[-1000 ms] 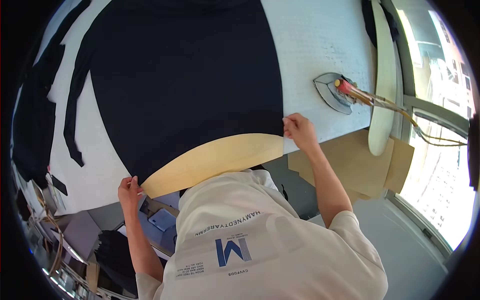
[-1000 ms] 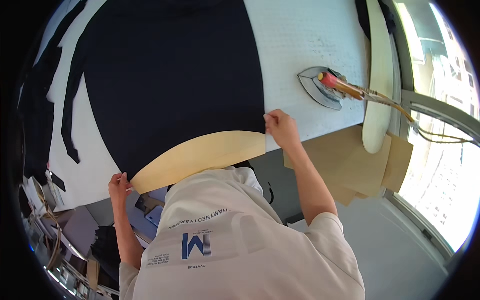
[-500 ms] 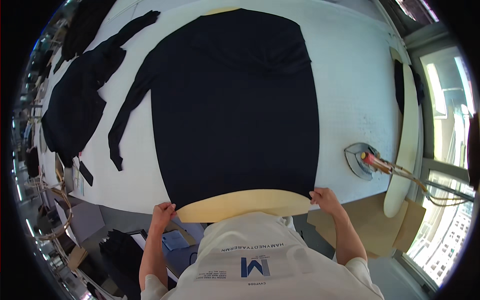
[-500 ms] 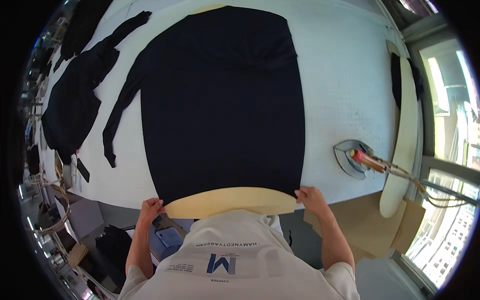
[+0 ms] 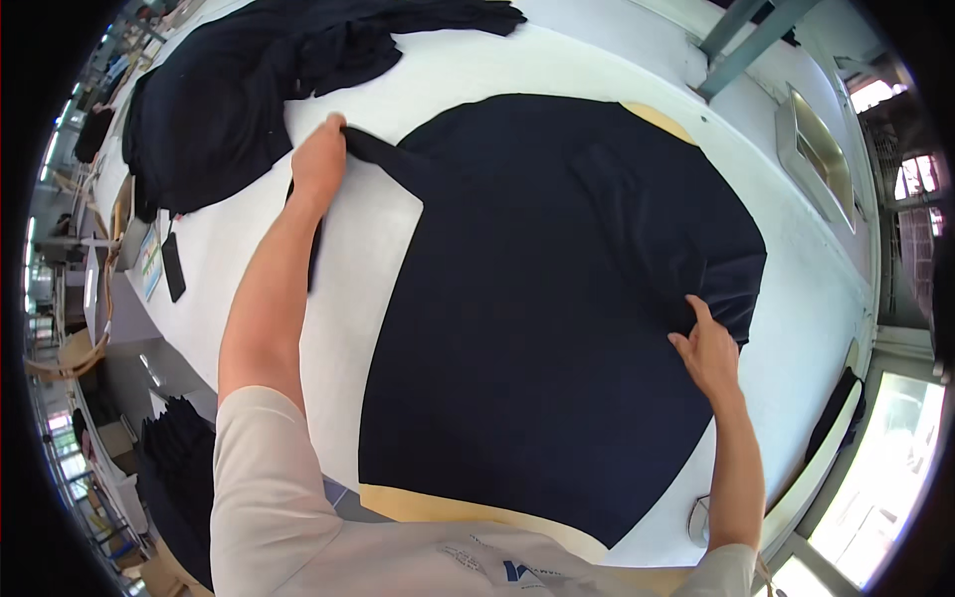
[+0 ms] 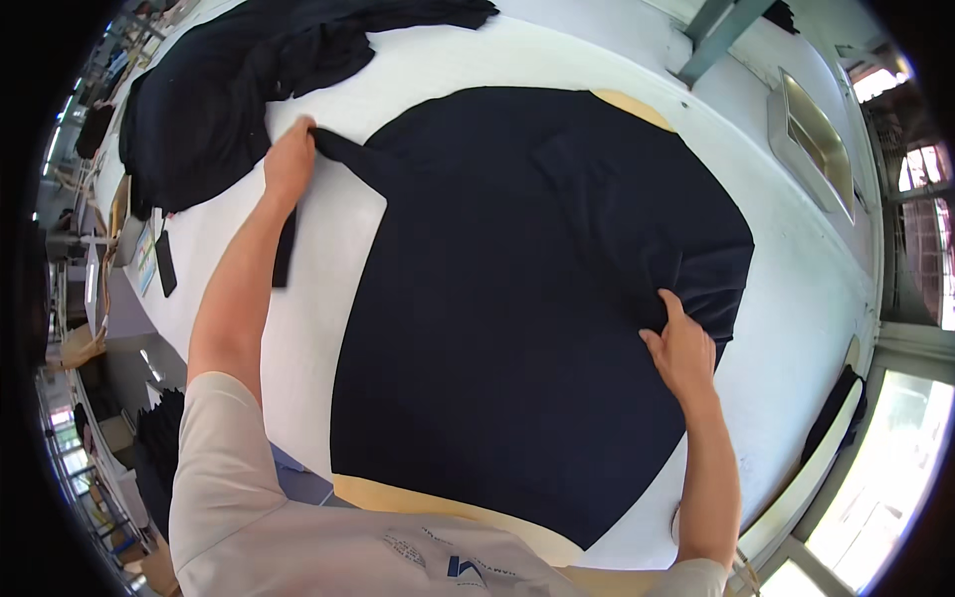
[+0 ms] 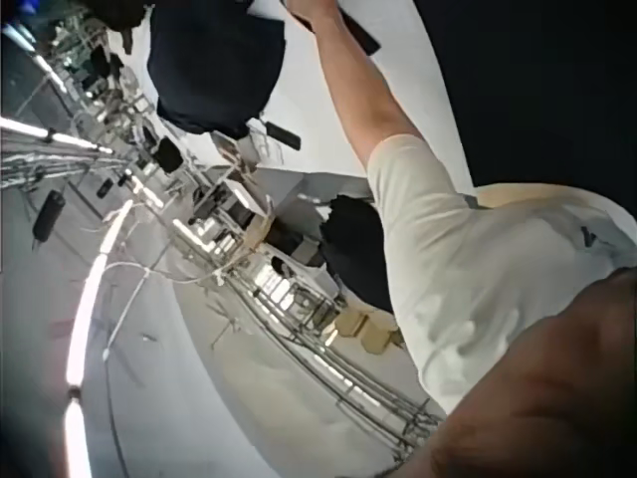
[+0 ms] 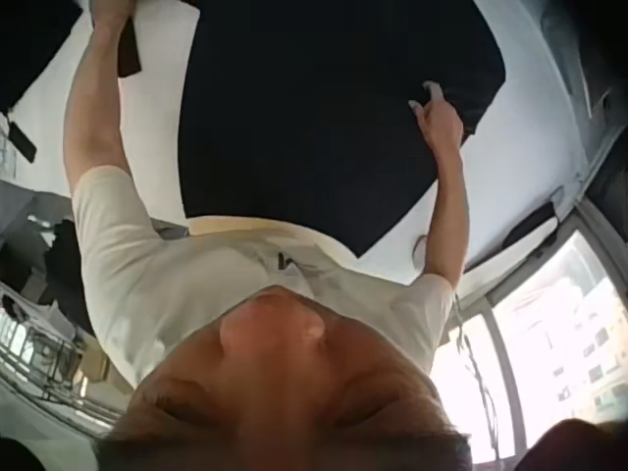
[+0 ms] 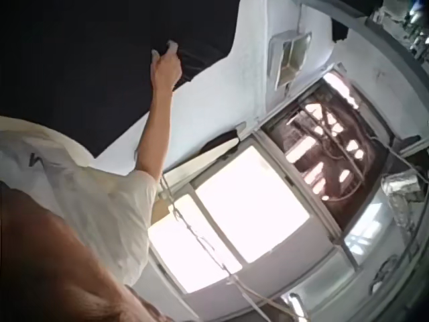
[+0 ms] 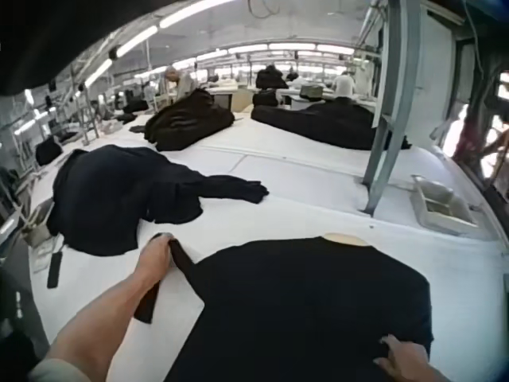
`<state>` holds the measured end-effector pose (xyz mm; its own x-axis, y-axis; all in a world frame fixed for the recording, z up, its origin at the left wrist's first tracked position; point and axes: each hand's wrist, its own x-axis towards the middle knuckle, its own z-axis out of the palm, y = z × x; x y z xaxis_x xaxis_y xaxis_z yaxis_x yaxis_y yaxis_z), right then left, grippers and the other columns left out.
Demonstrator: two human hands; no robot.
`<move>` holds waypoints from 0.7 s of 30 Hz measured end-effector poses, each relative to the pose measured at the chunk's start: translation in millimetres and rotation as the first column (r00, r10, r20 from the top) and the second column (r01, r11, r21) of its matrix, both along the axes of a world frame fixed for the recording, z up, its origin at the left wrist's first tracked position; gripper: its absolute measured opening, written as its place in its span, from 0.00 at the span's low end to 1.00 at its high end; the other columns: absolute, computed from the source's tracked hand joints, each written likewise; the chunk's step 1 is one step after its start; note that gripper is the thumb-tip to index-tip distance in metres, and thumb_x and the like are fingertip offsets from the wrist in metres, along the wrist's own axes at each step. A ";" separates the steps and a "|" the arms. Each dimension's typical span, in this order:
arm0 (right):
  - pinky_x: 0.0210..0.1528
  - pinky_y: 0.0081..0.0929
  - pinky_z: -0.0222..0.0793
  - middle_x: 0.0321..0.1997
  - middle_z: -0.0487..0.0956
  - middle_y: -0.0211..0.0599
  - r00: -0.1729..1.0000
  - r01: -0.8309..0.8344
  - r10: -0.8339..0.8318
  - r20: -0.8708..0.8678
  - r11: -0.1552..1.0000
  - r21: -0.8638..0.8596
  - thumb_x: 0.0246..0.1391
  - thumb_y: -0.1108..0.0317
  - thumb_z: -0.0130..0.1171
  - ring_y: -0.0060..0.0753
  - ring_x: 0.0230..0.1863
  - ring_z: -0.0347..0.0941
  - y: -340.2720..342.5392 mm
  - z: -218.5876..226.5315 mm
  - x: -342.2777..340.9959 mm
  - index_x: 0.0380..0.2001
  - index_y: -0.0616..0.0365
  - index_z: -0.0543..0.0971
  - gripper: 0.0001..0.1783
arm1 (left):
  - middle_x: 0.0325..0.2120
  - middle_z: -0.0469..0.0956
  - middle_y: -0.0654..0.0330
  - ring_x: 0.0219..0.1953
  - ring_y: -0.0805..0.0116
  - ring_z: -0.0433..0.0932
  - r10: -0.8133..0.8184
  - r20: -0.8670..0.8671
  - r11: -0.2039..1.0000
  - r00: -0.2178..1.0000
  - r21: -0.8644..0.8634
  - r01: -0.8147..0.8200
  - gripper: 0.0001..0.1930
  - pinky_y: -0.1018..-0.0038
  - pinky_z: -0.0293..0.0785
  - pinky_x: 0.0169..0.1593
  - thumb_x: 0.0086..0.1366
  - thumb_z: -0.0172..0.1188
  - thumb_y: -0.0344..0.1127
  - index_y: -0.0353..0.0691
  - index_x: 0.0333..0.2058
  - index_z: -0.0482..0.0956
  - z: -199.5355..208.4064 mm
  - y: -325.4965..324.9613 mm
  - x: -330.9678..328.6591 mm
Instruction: Ironing and pressing black t-shirts using an industrial iron and a wooden paddle in a factory setting.
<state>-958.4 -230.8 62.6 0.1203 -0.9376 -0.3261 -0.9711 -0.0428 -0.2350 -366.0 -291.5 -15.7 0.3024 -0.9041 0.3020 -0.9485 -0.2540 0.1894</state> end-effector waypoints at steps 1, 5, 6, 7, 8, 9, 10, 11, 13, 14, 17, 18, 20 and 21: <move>0.43 0.47 0.74 0.33 0.83 0.45 0.997 -0.065 0.067 -0.033 0.997 0.044 0.61 0.64 0.65 0.55 0.39 0.81 -12.0 -5.3 0.0 0.56 0.52 0.75 0.21 | 0.45 0.83 0.44 0.50 0.41 0.81 -0.039 -0.042 0.999 0.998 -0.032 0.037 0.15 0.53 0.75 0.54 0.73 0.50 0.33 0.39 0.54 0.76 5.0 -19.0 2.8; 0.40 0.50 0.74 0.34 0.84 0.48 0.978 0.185 -0.130 0.165 0.908 -0.376 0.70 0.56 0.55 0.59 0.38 0.82 -57.5 -20.0 -66.9 0.42 0.55 0.76 0.13 | 0.58 0.76 0.41 0.59 0.46 0.76 -0.170 -0.217 0.981 0.961 -0.132 0.144 0.24 0.59 0.71 0.63 0.74 0.54 0.39 0.35 0.64 0.69 -29.7 3.7 -9.2; 0.37 0.47 0.73 0.34 0.84 0.45 0.883 0.450 -0.353 0.308 0.822 -0.349 0.71 0.54 0.54 0.52 0.34 0.82 -66.3 -5.7 -108.5 0.43 0.55 0.76 0.15 | 0.60 0.74 0.41 0.61 0.47 0.75 -0.160 -0.321 0.985 0.934 -0.114 0.130 0.26 0.60 0.71 0.64 0.75 0.54 0.41 0.34 0.66 0.66 -35.4 31.2 -14.3; 0.33 0.44 0.73 0.34 0.84 0.42 0.718 0.680 -0.527 0.454 0.670 -0.298 0.72 0.53 0.53 0.44 0.31 0.82 -70.9 4.6 -152.5 0.44 0.56 0.76 0.16 | 0.62 0.72 0.41 0.63 0.48 0.74 -0.142 -0.440 0.990 0.886 -0.080 0.119 0.28 0.61 0.70 0.65 0.76 0.54 0.43 0.33 0.68 0.64 -45.4 59.5 -24.6; 0.32 0.40 0.73 0.34 0.84 0.39 0.493 0.853 -0.614 0.616 0.479 -0.206 0.72 0.49 0.53 0.39 0.31 0.81 -67.6 -2.7 -220.3 0.46 0.56 0.75 0.19 | 0.64 0.71 0.41 0.64 0.50 0.73 -0.144 -0.533 0.988 0.834 -0.034 0.149 0.30 0.62 0.69 0.66 0.77 0.54 0.45 0.32 0.70 0.62 -61.4 76.8 -55.4; 0.31 0.36 0.72 0.35 0.83 0.37 0.237 0.957 -0.620 0.748 0.281 -0.070 0.72 0.45 0.52 0.33 0.31 0.80 -43.6 -23.5 -279.1 0.48 0.56 0.75 0.23 | 0.66 0.69 0.41 0.66 0.51 0.72 -0.150 -0.586 0.979 0.796 0.023 0.202 0.33 0.63 0.68 0.67 0.78 0.54 0.47 0.31 0.72 0.60 -74.7 96.9 -86.5; 0.31 0.36 0.73 0.36 0.83 0.39 0.003 0.971 -0.682 0.731 0.178 0.162 0.71 0.42 0.52 0.36 0.31 0.80 -20.7 -38.4 -301.0 0.50 0.56 0.74 0.26 | 0.70 0.63 0.39 0.72 0.45 0.63 -0.227 -0.318 0.954 0.921 0.117 0.275 0.32 0.59 0.59 0.73 0.80 0.50 0.46 0.31 0.72 0.59 -64.8 115.7 -125.3; 0.32 0.35 0.74 0.38 0.83 0.41 -0.226 0.913 -0.705 0.672 0.087 0.398 0.70 0.39 0.52 0.38 0.32 0.81 -9.5 -52.8 -304.3 0.51 0.57 0.73 0.29 | 0.73 0.56 0.38 0.75 0.41 0.55 -0.258 -0.286 0.946 0.923 0.118 0.302 0.33 0.57 0.50 0.76 0.80 0.49 0.47 0.30 0.73 0.56 -69.1 129.0 -136.1; 0.34 0.37 0.76 0.41 0.82 0.45 -0.248 0.782 -0.796 0.552 0.172 0.600 0.67 0.36 0.54 0.41 0.33 0.81 -6.7 -72.1 -287.0 0.54 0.60 0.72 0.35 | 0.75 0.52 0.38 0.76 0.40 0.52 -0.348 -0.127 0.926 0.929 0.110 0.362 0.34 0.56 0.49 0.77 0.80 0.47 0.48 0.26 0.73 0.54 -47.1 133.8 -139.3; 0.38 0.40 0.77 0.44 0.82 0.47 -0.149 0.765 -0.775 0.615 0.303 0.567 0.67 0.37 0.55 0.43 0.38 0.82 -20.4 -77.5 -276.9 0.56 0.62 0.71 0.36 | 0.75 0.51 0.37 0.76 0.39 0.52 -0.299 -0.102 0.941 0.949 0.133 0.311 0.35 0.55 0.49 0.77 0.81 0.46 0.48 0.25 0.73 0.54 -46.1 133.3 -137.3; 0.52 0.49 0.77 0.51 0.80 0.51 0.177 0.776 -0.556 0.812 0.586 0.232 0.66 0.40 0.58 0.51 0.58 0.77 -85.2 -108.0 -291.5 0.65 0.66 0.67 0.41 | 0.75 0.50 0.35 0.77 0.38 0.50 -0.254 -0.094 0.942 0.962 0.200 0.269 0.34 0.55 0.48 0.77 0.81 0.43 0.48 0.24 0.72 0.53 -74.5 125.8 -164.7; 0.61 0.50 0.73 0.59 0.77 0.57 0.196 0.849 -0.643 0.740 0.490 0.200 0.63 0.42 0.62 0.56 0.67 0.69 -90.3 -78.9 -248.3 0.66 0.71 0.68 0.44 | 0.75 0.50 0.35 0.77 0.38 0.50 -0.243 -0.068 0.941 0.968 0.226 0.252 0.34 0.55 0.48 0.77 0.81 0.42 0.47 0.23 0.72 0.52 -66.6 128.3 -160.7; 0.59 0.45 0.72 0.55 0.80 0.70 0.349 0.903 -0.650 0.676 0.425 -0.057 0.59 0.41 0.65 0.59 0.59 0.78 -96.8 -82.0 -219.7 0.50 0.76 0.81 0.39 | 0.74 0.53 0.36 0.76 0.38 0.52 -0.201 -0.057 0.948 0.978 0.241 0.209 0.34 0.54 0.49 0.77 0.81 0.44 0.47 0.25 0.72 0.54 -39.8 133.9 -148.9; 0.51 0.47 0.73 0.39 0.85 0.63 0.313 0.948 -0.694 0.649 0.184 -0.260 0.62 0.42 0.62 0.54 0.44 0.82 -89.9 -86.4 -231.1 0.39 0.73 0.84 0.35 | 0.73 0.56 0.37 0.75 0.39 0.54 -0.199 -0.088 0.947 0.976 0.240 0.215 0.33 0.54 0.51 0.76 0.80 0.45 0.47 0.26 0.72 0.56 -36.9 126.2 -160.6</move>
<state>-1189.4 -320.7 -23.8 -0.8710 -0.4832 0.0885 -0.3586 0.5022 -0.7869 -526.7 -165.3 -52.6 0.1116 -0.9926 0.0485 -0.9736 -0.0994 0.2056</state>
